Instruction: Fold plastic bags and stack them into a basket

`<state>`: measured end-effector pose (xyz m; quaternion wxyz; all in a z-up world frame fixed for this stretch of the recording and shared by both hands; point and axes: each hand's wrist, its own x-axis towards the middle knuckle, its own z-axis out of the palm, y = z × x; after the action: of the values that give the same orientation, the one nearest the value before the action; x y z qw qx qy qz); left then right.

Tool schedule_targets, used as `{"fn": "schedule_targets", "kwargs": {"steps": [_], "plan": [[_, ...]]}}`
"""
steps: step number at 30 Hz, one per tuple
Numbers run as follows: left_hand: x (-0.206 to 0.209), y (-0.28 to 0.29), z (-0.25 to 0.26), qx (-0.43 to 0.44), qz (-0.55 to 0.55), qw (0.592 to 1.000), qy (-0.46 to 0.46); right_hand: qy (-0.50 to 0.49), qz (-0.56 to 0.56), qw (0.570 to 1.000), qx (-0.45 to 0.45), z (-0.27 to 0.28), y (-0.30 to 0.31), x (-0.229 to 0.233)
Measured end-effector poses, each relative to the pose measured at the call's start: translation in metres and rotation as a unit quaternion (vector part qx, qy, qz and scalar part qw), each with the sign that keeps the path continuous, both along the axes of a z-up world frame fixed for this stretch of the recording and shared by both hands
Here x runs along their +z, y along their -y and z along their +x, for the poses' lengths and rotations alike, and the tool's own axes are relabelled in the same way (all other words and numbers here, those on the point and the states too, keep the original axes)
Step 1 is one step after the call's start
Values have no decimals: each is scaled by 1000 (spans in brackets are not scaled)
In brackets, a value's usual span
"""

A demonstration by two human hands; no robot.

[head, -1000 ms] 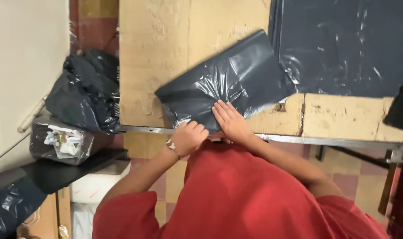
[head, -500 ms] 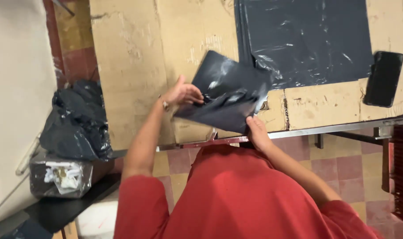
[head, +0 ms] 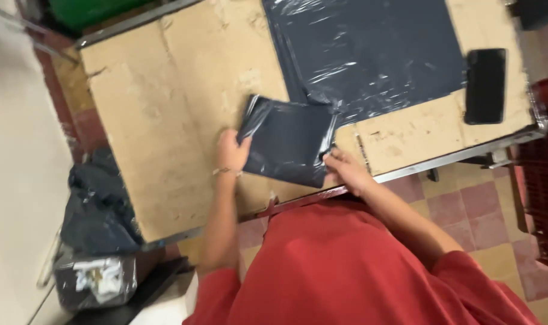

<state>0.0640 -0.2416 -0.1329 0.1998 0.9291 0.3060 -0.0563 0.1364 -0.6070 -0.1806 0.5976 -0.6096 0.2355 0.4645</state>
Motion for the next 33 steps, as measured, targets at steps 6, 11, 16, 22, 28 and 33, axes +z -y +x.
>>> {"fn": "schedule_targets", "kwargs": {"steps": [6,11,16,22,28,33], "plan": [[-4,-113,-36,138,135,981,-7,657,-287,692,83,212,92,70],[99,22,74,-185,229,954,53,496,-503,674,217,337,121,40],[49,127,154,-440,118,880,135,386,-534,720,218,369,104,66],[11,123,161,-448,201,849,195,270,-508,785,232,370,101,112],[14,130,156,-446,160,873,116,289,-505,780,232,367,101,98],[15,135,148,-445,197,847,215,280,-505,779,246,352,91,114]]}}
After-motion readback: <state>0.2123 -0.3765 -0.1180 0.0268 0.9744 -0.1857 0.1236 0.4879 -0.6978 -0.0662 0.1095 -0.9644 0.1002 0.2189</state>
